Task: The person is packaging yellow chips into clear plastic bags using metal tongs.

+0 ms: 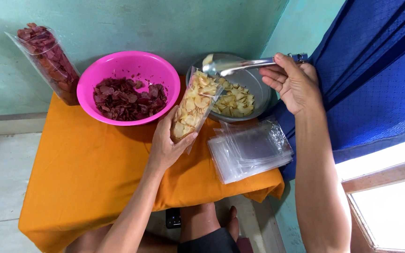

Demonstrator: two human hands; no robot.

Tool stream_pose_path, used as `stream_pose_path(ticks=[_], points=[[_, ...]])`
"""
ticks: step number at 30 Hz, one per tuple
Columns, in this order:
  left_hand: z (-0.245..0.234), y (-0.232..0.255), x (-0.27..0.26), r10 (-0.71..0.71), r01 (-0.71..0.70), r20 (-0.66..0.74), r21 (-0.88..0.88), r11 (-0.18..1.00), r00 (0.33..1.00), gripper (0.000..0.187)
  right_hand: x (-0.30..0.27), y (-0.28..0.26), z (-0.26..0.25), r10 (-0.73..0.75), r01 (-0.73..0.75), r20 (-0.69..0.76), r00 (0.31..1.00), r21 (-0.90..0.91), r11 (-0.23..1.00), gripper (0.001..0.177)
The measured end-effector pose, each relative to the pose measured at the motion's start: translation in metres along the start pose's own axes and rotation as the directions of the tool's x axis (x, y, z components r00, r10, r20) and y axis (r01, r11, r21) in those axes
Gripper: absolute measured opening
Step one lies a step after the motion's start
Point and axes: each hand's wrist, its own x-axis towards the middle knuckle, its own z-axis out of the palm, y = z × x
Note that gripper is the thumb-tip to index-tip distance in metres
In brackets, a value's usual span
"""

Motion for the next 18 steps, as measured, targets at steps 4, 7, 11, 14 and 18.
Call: stream_pose_path(ticks=[4,7,11,14,18], points=[[0.000,0.001,0.000,-0.024,0.024,-0.001,0.003,1.000,1.000,0.094,-0.006,-0.004,0.002,0.000,0.003,0.048,0.999,-0.052,0.999,0.025],[-0.001,0.003,0.001,-0.032,0.032,0.005,-0.006,0.999,0.999,0.094,-0.006,-0.005,0.002,-0.031,0.032,0.034,0.999,-0.039,0.999,0.024],[-0.002,0.005,0.000,-0.045,0.045,0.011,0.010,0.999,0.999,0.098,-0.002,-0.003,-0.003,-0.058,0.059,0.015,0.998,-0.054,0.997,0.025],[-0.003,0.003,-0.001,-0.057,0.057,0.015,0.008,0.998,0.998,0.099,-0.003,0.000,-0.002,-0.062,0.062,0.007,0.998,-0.065,0.996,0.026],[-0.003,-0.003,-0.002,-0.021,0.021,0.019,-0.003,1.000,1.000,0.093,0.001,0.009,-0.004,-0.108,0.103,-0.085,0.991,-0.054,0.993,0.030]])
